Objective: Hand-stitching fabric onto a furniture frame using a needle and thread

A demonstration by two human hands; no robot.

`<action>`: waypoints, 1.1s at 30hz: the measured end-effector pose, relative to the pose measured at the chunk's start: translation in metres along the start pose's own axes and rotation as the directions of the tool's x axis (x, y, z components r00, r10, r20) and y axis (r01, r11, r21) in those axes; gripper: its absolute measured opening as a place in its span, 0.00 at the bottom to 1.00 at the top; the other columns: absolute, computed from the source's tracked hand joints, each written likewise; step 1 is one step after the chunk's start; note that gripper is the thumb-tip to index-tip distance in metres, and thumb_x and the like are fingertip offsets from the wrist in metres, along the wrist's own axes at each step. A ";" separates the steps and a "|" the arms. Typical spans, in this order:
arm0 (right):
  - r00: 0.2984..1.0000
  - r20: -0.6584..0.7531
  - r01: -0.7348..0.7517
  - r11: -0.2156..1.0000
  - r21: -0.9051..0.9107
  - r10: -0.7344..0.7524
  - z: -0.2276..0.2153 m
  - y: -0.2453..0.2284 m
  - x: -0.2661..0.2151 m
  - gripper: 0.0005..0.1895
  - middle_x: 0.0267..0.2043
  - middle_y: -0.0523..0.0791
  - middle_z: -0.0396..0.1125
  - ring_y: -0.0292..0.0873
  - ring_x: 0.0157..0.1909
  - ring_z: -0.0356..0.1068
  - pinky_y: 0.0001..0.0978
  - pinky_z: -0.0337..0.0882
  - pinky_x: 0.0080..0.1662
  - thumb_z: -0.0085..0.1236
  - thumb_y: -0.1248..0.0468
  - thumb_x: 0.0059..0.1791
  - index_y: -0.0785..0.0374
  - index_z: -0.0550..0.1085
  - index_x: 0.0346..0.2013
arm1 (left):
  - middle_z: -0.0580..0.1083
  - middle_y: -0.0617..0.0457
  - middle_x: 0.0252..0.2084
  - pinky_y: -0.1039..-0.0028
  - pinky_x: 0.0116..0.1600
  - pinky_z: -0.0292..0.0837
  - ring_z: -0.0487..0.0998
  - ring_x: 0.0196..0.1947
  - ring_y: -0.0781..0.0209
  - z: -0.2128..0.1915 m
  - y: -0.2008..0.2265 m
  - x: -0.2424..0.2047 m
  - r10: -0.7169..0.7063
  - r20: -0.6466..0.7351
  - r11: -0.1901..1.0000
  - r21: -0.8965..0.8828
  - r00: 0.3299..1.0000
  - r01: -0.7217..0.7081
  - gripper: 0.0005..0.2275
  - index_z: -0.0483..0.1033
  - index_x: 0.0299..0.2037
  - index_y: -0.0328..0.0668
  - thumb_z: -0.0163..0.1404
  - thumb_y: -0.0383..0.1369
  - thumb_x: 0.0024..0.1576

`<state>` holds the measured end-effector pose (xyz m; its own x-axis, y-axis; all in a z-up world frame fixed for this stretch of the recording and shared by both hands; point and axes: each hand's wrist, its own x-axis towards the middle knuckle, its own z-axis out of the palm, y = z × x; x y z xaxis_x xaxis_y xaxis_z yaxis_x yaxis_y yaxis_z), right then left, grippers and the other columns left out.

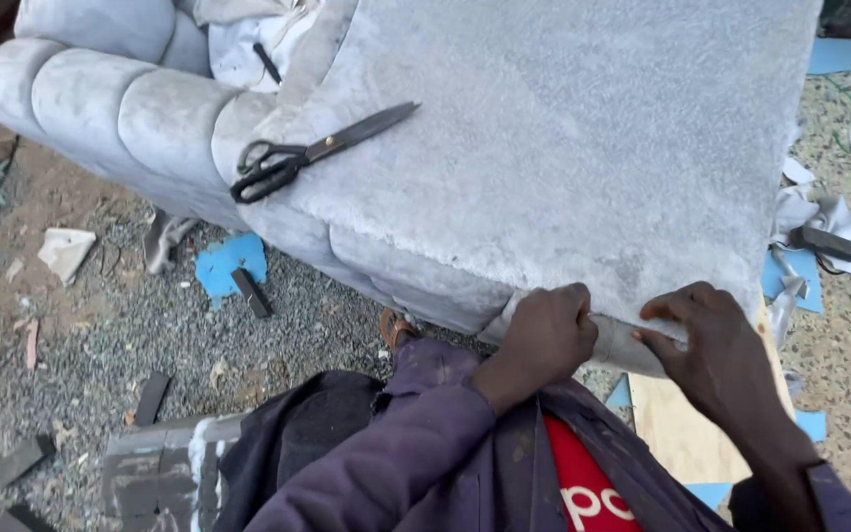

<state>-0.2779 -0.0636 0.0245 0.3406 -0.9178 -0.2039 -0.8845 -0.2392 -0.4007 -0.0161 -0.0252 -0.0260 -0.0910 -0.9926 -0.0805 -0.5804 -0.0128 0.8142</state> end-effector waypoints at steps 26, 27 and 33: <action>0.861 0.407 -0.369 0.925 0.089 0.304 -0.067 -0.040 0.033 0.31 0.45 0.40 0.98 0.42 0.48 0.94 0.39 0.78 0.55 0.60 0.39 0.65 0.54 1.01 0.42 | 0.85 0.48 0.35 0.47 0.32 0.76 0.86 0.33 0.43 0.003 0.006 0.000 0.303 0.085 0.772 0.562 0.949 -0.296 0.04 0.89 0.45 0.45 0.62 0.33 0.68; 0.859 0.422 -0.347 0.936 0.065 0.289 -0.063 -0.048 0.039 0.36 0.36 0.39 0.97 0.41 0.40 0.91 0.38 0.75 0.50 0.59 0.37 0.65 0.56 1.00 0.32 | 0.87 0.49 0.35 0.50 0.33 0.79 0.87 0.37 0.45 -0.012 0.006 0.010 0.237 0.159 0.766 0.576 0.958 -0.285 0.07 0.93 0.44 0.48 0.61 0.36 0.71; 0.684 0.668 -0.528 0.830 0.177 0.293 -0.061 -0.055 0.052 0.30 0.40 0.54 0.98 0.47 0.41 0.95 0.38 0.88 0.46 0.67 0.44 0.64 0.68 1.00 0.48 | 0.88 0.41 0.48 0.45 0.44 0.82 0.86 0.53 0.37 -0.013 0.005 0.013 0.273 0.274 0.857 0.366 0.922 -0.362 0.11 0.90 0.57 0.40 0.56 0.34 0.75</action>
<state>-0.2305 -0.1174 0.0906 0.1874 -0.4863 -0.8535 -0.8577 0.3424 -0.3835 -0.0097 -0.0401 -0.0160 -0.4640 -0.8858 -0.0098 -0.7608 0.3928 0.5165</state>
